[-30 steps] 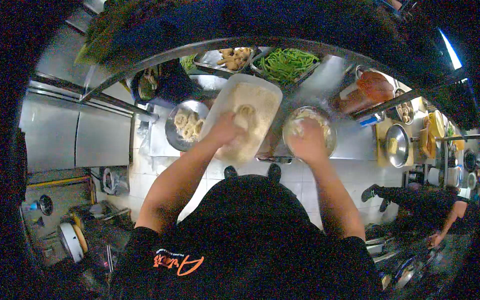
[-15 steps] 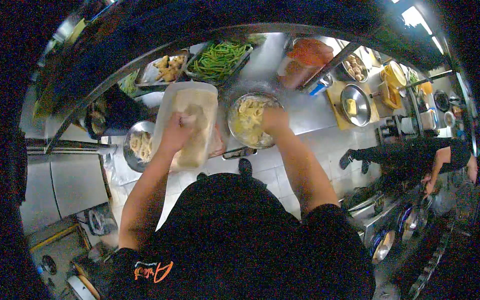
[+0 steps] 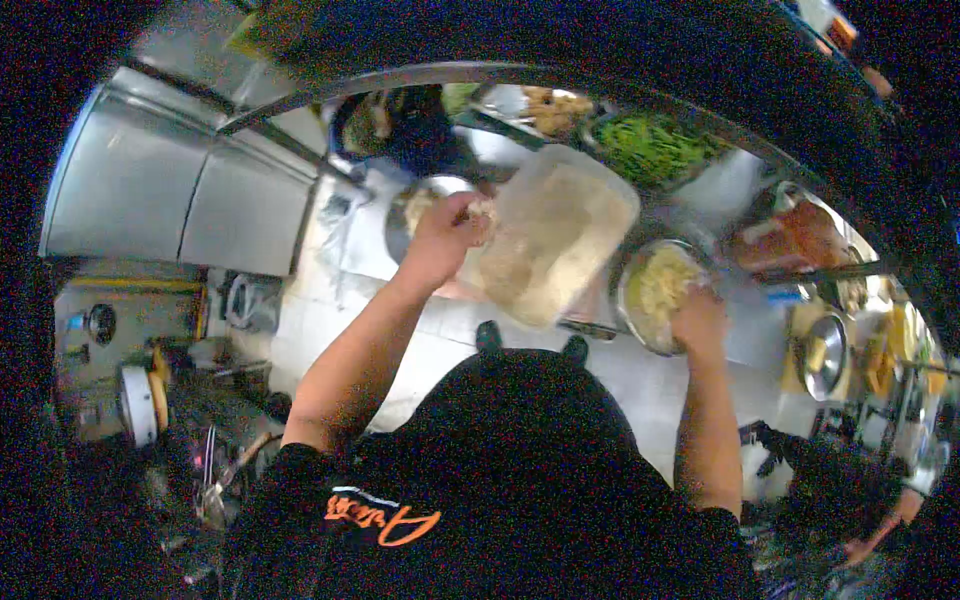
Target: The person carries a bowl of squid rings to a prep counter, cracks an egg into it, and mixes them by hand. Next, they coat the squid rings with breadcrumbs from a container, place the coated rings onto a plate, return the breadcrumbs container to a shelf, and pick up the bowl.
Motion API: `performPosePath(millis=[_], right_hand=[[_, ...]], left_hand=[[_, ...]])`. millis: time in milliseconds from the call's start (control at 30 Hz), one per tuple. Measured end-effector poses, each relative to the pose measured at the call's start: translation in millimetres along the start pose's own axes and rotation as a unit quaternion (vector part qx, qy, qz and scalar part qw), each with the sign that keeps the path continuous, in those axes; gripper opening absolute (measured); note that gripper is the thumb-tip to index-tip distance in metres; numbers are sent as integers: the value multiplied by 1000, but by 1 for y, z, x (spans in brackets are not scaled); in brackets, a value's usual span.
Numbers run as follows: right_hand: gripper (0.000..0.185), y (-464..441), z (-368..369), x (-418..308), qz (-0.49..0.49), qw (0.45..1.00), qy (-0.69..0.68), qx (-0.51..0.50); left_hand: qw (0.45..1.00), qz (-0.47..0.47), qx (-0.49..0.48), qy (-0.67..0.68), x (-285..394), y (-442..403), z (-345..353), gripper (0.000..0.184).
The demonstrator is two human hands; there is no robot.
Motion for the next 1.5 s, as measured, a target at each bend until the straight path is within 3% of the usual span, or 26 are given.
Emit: performPosePath(millis=[33,67,100,167,233,267,333,400,467,500,533,600,633,667,733,767,800,867,900,967,1033,1167,1233,1367,1433,1500], right_hand=[[50,-4,7,-7,-10,1000,-8,-3],[50,-5,11,-10,-12,1000,7,8],[51,-5,13,-9,-11,999,25,20],[52,-20,19,-2,9,1000,7,4],[53,-32,28,15,28,999,-12,-10],[52,-35,31,27,21,999,-37,26],[52,-36,32,45,24,996,-56,58],[44,-26,11,62,65,978,-173,96],[38,-16,12,68,93,914,-357,170],[32,1,-24,31,111,867,-473,113],[30,-4,-4,41,-9,928,-373,11],[29,-18,74,68,-134,989,-68,10],[30,-14,61,46,-15,994,-108,18],[30,-11,40,37,-14,994,-104,24],[29,0,-2,23,49,945,-290,139],[29,3,-12,20,50,945,-291,138],[29,6,-18,23,95,916,-365,137],[29,8,-18,31,139,880,-433,137],[29,6,-16,38,151,865,-455,149],[29,5,-36,25,158,849,-479,158],[38,7,-102,-38,52,820,-541,181],[38,-32,-82,-93,-25,824,-548,142],[32,-47,-84,-133,-124,905,-381,145],[32,-69,-95,-148,-158,924,-327,124],[35,-77,-96,-145,-120,900,-388,158],[36,-71,-105,-154,-87,880,-458,87]], left_hand=[[997,50,22,-56,5,0,-14,40],[980,26,22,-197,-3,-6,-33,47],[979,25,22,-199,-20,-14,-49,47],[943,81,147,-287,-35,-24,-81,50],[972,-71,184,-130,-27,-20,-105,48],[983,-21,170,-62,-22,-20,-111,41],[981,-2,177,-84,-9,-10,-110,37],[978,41,168,-119,-3,-2,-91,28],[989,70,103,-82,16,8,-63,25],[990,46,67,-119,28,12,-44,24],[989,75,42,-119,29,14,-26,25],[987,110,11,-113,35,17,4,26],[983,84,-43,-158,35,17,20,32],[973,59,-88,-205,35,14,37,38],[966,87,-97,-226,16,3,60,52],[955,114,-112,-250,3,-2,73,66],[955,114,-114,-250,-10,-8,85,66],[864,166,-158,-447,-17,-17,108,96],[865,166,-156,-446,-21,-18,112,96],[863,83,-187,-462,-16,-13,115,112],[873,71,-196,-441,-14,-15,113,114],[866,63,-184,-460,-11,-17,112,117],[891,55,-171,-416,-19,-20,109,122],[890,49,-153,-428,-21,-24,106,130],[901,28,-193,-389,-21,-25,104,129],[901,19,-181,-393,-23,-27,104,128]])
Point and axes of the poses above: each hand's wrist, its own y-axis away from the middle knuckle, its own z-axis out of the palm, x = y × z, the point moved 4 cm from there along -y, towards the middle knuckle, and after that the axes turned 7 degrees about -y, right-handed, at the moved point
